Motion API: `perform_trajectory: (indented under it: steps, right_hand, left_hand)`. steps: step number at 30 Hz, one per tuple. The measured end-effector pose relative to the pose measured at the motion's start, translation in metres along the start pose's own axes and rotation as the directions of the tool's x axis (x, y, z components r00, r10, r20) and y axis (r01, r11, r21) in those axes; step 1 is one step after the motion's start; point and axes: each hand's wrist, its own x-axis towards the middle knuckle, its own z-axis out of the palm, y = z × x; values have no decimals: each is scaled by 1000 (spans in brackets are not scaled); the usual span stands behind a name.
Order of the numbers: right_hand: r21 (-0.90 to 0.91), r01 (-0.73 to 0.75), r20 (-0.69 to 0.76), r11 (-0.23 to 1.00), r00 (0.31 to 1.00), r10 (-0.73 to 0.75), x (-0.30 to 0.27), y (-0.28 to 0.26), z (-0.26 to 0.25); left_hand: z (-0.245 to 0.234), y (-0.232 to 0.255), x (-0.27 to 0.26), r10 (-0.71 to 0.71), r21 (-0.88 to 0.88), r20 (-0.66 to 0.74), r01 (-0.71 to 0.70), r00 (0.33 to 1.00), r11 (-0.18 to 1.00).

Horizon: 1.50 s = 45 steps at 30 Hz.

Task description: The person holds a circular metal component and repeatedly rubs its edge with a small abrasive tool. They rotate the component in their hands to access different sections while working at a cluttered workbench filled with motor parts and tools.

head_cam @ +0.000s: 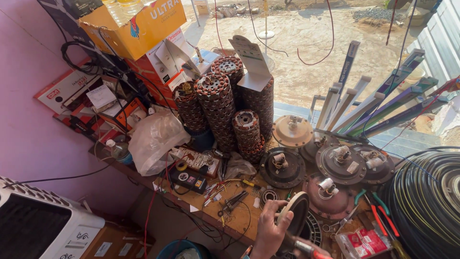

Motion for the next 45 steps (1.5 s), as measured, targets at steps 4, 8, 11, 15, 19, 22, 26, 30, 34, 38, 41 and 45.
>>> perform_trajectory:
  steps: [4,8,11,15,19,22,26,30,34,38,41,45]
  right_hand:
    - [189,-40,-441,981,889,121,23,-15,9]
    - [-22,104,-449,994,888,-103,21,-16,-2]
    - [-40,-68,-168,997,984,60,9,-1,-7]
    - [566,-195,24,801,975,220,7,14,1]
    - [988,39,-66,149,982,179,14,6,-23]
    - [992,108,-120,65,967,225,18,-6,-49]
    - [957,2,-145,291,871,469,1,6,-81]
    - [680,-275,-266,680,772,578,-7,30,-70]
    - [418,-414,-266,809,796,544,-7,45,-62]
    - [303,-446,-254,842,814,522,-3,49,-65]
    - [240,-430,-302,870,819,488,1,51,-64]
    - [173,-275,-491,946,808,325,6,44,-100]
  left_hand:
    - [0,7,-4,80,23,-4,-80,997,997]
    - [2,13,-6,1,-9,4,-1,1000,1000]
    - [4,16,-7,13,-6,-2,-13,1000,1000]
    - [8,21,-10,5,53,-3,-5,1000,999]
    - [13,23,-16,36,87,25,-38,999,995]
    - [7,26,-14,38,75,39,-41,999,996]
    - [7,24,-16,-13,1,77,13,997,1000]
    - [7,22,-16,30,58,83,-35,996,998]
    - [5,18,-15,-27,58,90,22,996,998]
    - [3,10,-10,-71,-29,94,74,993,997]
    - [1,6,-10,-121,-62,113,129,986,990]
    - [3,4,-12,-105,-38,113,110,988,993]
